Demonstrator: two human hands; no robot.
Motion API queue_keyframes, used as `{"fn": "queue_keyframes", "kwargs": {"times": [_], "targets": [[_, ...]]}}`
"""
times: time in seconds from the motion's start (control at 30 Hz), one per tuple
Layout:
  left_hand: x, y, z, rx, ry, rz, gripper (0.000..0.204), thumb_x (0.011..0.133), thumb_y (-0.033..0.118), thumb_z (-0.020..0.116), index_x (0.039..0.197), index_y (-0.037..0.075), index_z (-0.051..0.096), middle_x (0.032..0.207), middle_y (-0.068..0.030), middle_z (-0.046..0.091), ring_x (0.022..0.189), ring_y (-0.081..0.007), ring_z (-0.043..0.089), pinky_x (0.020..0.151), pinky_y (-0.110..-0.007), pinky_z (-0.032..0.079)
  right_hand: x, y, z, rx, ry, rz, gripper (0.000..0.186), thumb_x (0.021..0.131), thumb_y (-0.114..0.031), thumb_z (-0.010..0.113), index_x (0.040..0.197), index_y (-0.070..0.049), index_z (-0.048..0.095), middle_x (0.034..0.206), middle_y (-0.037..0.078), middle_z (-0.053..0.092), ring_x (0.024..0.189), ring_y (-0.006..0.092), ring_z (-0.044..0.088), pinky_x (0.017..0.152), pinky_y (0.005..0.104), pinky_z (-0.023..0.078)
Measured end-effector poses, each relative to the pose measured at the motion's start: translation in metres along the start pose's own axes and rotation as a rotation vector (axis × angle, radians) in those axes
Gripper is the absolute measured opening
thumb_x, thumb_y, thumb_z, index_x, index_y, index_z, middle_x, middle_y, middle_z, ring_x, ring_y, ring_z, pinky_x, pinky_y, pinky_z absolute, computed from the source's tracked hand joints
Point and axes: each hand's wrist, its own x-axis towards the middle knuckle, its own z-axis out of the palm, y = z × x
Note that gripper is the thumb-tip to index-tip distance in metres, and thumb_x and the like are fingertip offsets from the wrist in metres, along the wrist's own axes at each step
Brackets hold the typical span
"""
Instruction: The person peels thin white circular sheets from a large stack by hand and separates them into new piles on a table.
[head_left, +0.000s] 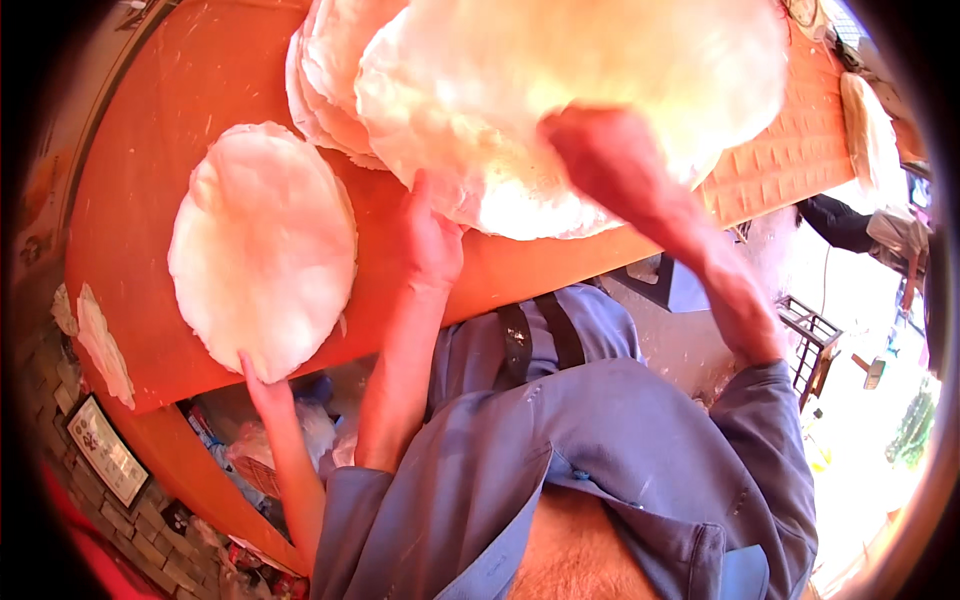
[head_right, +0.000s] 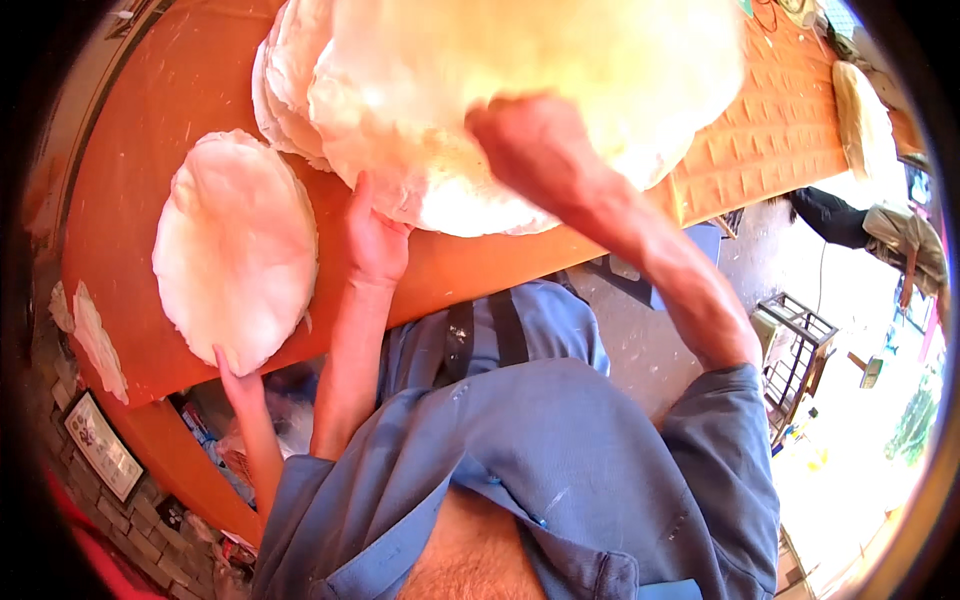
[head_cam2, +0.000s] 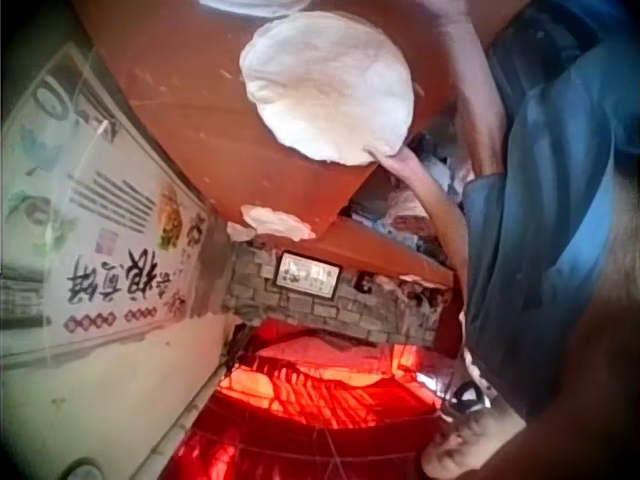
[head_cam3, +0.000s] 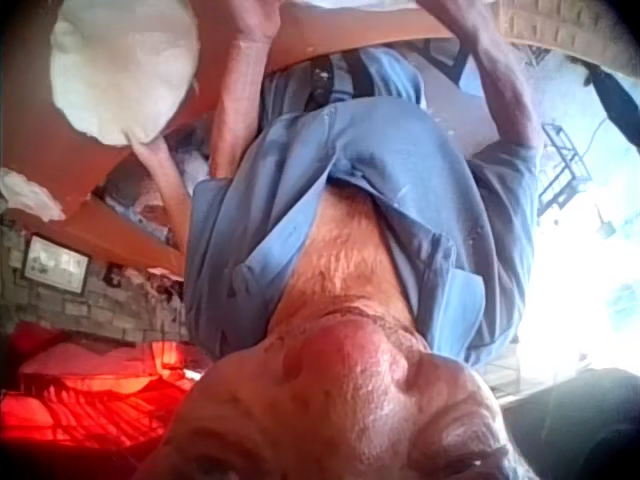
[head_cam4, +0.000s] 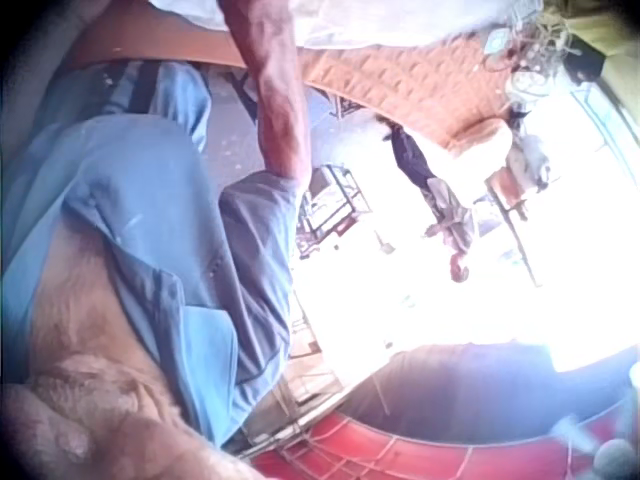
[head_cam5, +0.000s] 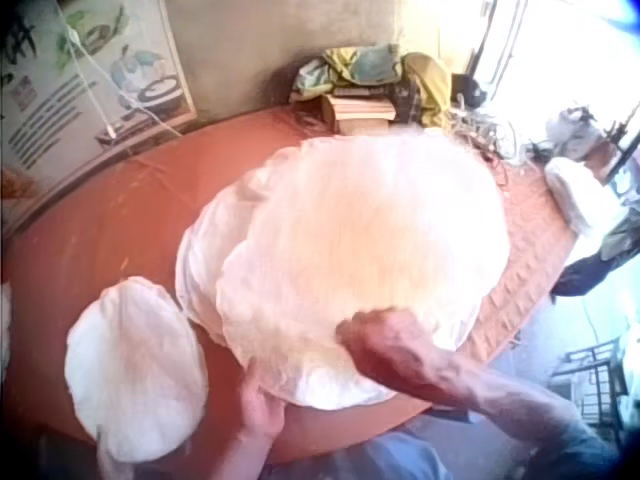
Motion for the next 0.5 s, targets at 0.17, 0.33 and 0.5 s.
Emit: {"fn": "queue_keyframes", "kwargs": {"times": [0.17,0.33,0.5], "targets": [[-0.012,-0.001,-0.006,-0.020,-0.074,-0.113,0.045,0.101,0.039,0.045,0.131,0.006,0.049,0.124,-0.0078,0.060,0.110,-0.0228,0.060,0.091,-0.040,0.050,-0.004,-0.002,0.017,0.088,0.094,-0.030,0.003,0.082,-0.010,0.060,0.081,-0.007,0.063,0.077,0.013,0.064,0.073,0.0335,0.063,0.063,0.0438,0.051],[-0.006,-0.015,-0.015,-0.004,-0.139,-0.161,0.052,0.101,0.048,0.038,0.136,0.009,0.047,0.127,-0.0078,0.060,0.113,-0.0231,0.060,0.092,-0.041,0.050,-0.006,-0.043,0.053,0.291,0.144,-0.125,0.005,0.073,-0.006,0.059,0.077,-0.003,0.058,0.074,0.015,0.062,0.071,0.0334,0.064,0.058,0.0423,0.050],[-0.023,0.005,0.011,-0.029,-0.164,-0.105,0.057,0.101,0.052,0.036,0.136,0.009,0.046,0.129,-0.0068,0.058,0.116,-0.0224,0.057,0.093,-0.039,0.049,-0.017,-0.048,0.061,0.293,0.088,-0.156,0.011,0.074,-0.009,0.062,0.080,-0.002,0.057,0.075,0.013,0.060,0.078,0.0326,0.062,0.061,0.0412,0.051]]}}
